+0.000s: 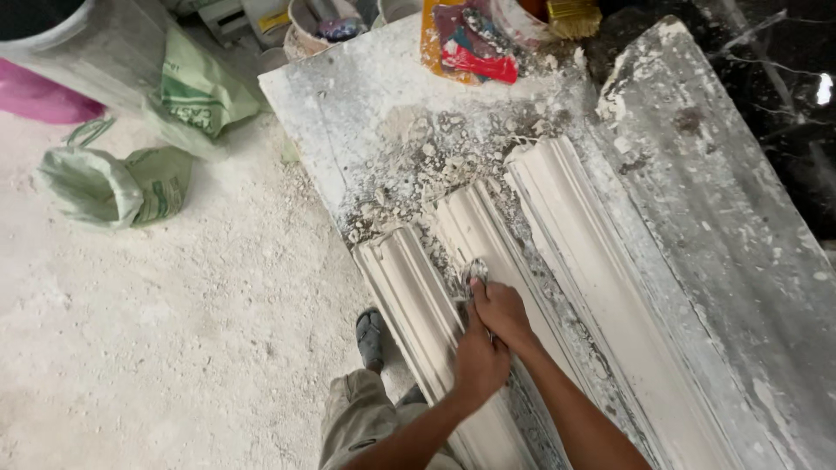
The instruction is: The person scrapes excess dried plaster from decorative cornice moldings laid on a workbench, running a small scraping tool along the molded profiles and brushing debris aside. Earlier, the person wipes a plaster-covered bowl with a cloth and handles a red scraper while moving around the workshop.
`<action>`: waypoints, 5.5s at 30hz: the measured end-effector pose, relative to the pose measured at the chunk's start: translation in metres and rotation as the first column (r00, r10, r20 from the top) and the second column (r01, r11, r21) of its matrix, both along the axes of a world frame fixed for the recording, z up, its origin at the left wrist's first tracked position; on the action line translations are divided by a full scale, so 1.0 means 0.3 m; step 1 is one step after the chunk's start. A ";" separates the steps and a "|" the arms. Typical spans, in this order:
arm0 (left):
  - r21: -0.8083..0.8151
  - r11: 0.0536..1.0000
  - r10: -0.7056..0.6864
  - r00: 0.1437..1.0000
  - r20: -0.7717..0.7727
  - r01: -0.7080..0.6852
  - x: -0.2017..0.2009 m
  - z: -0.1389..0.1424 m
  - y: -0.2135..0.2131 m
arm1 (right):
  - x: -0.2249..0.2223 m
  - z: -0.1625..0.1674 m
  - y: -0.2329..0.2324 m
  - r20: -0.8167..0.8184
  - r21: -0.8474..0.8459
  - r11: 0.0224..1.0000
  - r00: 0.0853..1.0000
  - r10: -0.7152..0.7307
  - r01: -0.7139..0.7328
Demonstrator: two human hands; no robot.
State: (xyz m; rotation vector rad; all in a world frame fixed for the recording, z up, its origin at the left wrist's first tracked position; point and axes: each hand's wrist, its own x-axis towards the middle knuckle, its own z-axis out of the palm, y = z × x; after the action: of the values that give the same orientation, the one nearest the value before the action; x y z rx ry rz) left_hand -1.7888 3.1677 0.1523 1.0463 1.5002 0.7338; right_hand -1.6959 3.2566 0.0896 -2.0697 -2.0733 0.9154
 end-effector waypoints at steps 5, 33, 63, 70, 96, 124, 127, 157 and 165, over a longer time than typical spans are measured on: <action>0.207 0.971 0.124 0.992 -0.008 -0.120 -0.013 -0.012 0.025 | -0.028 -0.010 0.043 0.027 0.001 1.000 0.999 0.027 -0.027; 0.007 0.994 0.109 0.994 -0.017 -0.109 -0.063 0.016 0.143 | -0.077 -0.036 0.171 0.048 0.088 0.996 0.999 0.024 -0.028; 0.136 0.981 0.139 0.990 0.005 -0.139 -0.165 -0.010 0.278 | -0.219 0.044 0.307 0.047 0.090 0.996 0.999 0.007 -0.011; 0.396 0.908 0.044 0.973 0.228 -0.135 -0.341 0.038 0.361 | -0.314 0.240 0.318 -0.304 -0.062 0.984 0.936 -0.180 0.169; 0.334 0.196 -0.654 0.377 -0.656 0.922 -0.622 0.101 0.529 | 0.242 -0.074 -1.234 0.053 0.687 0.467 0.602 -0.796 0.557; 0.137 -0.378 -0.626 -0.144 -0.767 0.916 -0.486 0.054 0.850 | -0.009 -0.018 -0.970 0.157 0.553 0.149 0.073 -0.985 0.820; 0.148 -0.403 -0.641 -0.163 -0.750 0.903 -0.467 0.045 0.829 | -0.014 -0.016 -0.969 0.160 0.566 0.148 0.068 -0.985 0.811; 0.142 -0.495 -0.620 -0.234 -0.749 0.857 -0.284 0.068 0.686 | -0.030 0.033 -0.948 0.117 0.595 0.128 0.072 -0.990 0.794; 0.155 -0.510 -0.647 -0.258 -0.717 0.846 -0.232 0.086 0.643 | -0.034 0.055 -0.937 0.123 0.596 0.129 0.069 -0.990 0.793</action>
State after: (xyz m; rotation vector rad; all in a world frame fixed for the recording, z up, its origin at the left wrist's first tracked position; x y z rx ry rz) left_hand -1.8583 3.3606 0.1782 2.5991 -0.2385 -0.2775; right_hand -1.7061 2.9755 0.1061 -2.7646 -0.3327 -0.3289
